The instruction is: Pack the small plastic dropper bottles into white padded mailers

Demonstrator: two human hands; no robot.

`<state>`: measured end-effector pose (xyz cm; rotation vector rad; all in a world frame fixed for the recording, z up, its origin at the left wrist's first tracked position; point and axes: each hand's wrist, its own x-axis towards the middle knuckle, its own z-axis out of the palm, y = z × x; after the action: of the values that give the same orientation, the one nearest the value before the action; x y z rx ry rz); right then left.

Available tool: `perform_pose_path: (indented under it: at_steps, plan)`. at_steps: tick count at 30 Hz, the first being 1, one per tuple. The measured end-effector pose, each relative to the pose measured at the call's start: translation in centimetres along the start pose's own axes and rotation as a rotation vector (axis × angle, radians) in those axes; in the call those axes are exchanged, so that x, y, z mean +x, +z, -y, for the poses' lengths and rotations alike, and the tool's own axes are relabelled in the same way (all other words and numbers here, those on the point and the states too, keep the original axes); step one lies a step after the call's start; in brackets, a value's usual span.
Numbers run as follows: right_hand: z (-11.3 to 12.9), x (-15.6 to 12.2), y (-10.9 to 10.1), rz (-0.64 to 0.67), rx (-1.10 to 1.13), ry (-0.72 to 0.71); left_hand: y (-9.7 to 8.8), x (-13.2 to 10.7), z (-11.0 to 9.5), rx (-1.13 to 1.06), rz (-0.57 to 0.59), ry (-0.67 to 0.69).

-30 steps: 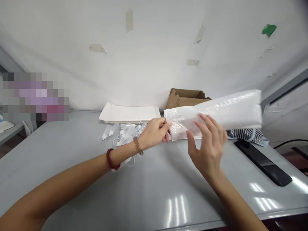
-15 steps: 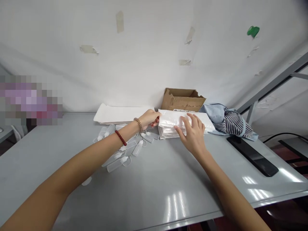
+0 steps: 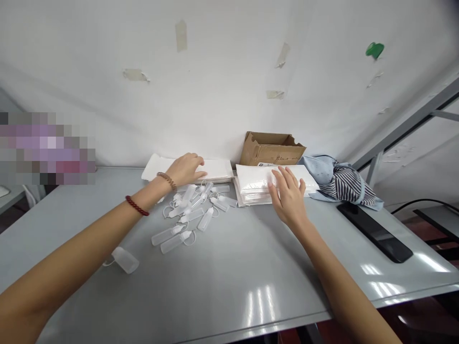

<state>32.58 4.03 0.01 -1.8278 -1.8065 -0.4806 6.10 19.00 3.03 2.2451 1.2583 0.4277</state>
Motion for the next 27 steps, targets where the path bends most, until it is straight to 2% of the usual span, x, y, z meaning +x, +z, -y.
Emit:
perform_pose_path:
  at_steps: [2,5,9,12,16,22,25,27]
  plan:
    - [0.4,-0.1,-0.1,-0.008,0.012,-0.018,-1.3,-0.6,1.7,0.133,0.013,0.024]
    - [1.0,-0.4,-0.3,-0.023,0.028,-0.058,-2.2,-1.2,3.2,0.274,0.066,0.043]
    - [2.0,-0.8,-0.6,-0.058,0.038,-0.114,-2.5,-1.2,3.9,0.38,0.102,0.046]
    - [2.4,-0.9,-1.1,-0.137,0.056,-0.171,-2.9,-0.9,4.1,0.422,0.108,0.047]
    - [2.6,-1.0,-1.6,-0.252,0.128,-0.221,-3.1,-1.1,3.8,0.48,0.082,0.089]
    - [3.6,-1.5,-1.8,-0.254,0.199,-0.269,-1.6,-2.2,2.4,0.623,0.016,0.156]
    - [4.2,-1.8,-1.9,-0.251,0.229,-0.293,-1.5,-3.5,1.3,0.693,-0.06,0.188]
    - [4.4,-1.9,-2.0,-0.264,0.247,-0.301,-1.8,-5.2,0.2,0.726,-0.129,0.228]
